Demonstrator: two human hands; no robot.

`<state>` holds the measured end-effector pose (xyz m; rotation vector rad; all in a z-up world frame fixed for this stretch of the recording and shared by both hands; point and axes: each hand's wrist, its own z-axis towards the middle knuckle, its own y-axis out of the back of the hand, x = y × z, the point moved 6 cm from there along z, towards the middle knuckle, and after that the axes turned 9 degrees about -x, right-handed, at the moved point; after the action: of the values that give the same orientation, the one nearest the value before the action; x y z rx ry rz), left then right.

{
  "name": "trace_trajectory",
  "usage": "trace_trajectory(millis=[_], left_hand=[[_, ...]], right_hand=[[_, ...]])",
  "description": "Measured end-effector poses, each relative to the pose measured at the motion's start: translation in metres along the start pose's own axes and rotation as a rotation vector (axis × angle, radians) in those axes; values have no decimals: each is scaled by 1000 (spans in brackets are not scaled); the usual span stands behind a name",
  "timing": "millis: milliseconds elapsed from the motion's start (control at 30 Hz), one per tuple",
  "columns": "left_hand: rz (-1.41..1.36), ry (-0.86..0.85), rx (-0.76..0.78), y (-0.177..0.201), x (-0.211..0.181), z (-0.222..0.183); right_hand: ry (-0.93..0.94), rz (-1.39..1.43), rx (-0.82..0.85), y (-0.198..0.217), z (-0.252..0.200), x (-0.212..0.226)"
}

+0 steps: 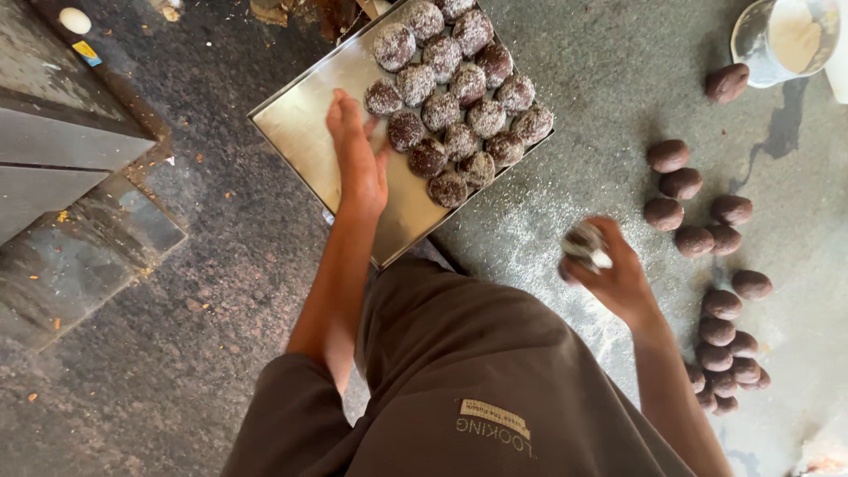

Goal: The person rolls chocolate balls in a white powder on a stone surface and arranges them into a metal tray by hand.

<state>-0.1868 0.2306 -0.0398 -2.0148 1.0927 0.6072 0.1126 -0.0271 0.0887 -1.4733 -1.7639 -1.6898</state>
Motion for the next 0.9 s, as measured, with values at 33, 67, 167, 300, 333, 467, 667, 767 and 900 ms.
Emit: trace_trajectory(millis=[33,67,167,300,333,467,667,767,900], left_hand=[[12,-91,-70,9,-5,1],[24,-182,-141,19,-12,2],[34,-269,-212,43,-25,0],[168,-174,-116,58,-18,-22],[189,-139,-93,59,-11,-30],[43,69,54,41,39,-59],[357,-170,32,31,64,-63],[827,-397,-142,29,45,-65],[743,-342,14,12,29,-82]], right_hand=[[36,-47,51,-15,8,20],[71,-94,102,-32,16,39],[441,-112,264,-91,32,110],[648,-208,277,-176,54,173],[596,-361,296,-195,59,176],[442,-594,314,-222,61,169],[934,-539,-173,-110,27,139],[343,-164,-130,-33,22,67],[255,-41,-440,64,-35,-22]])
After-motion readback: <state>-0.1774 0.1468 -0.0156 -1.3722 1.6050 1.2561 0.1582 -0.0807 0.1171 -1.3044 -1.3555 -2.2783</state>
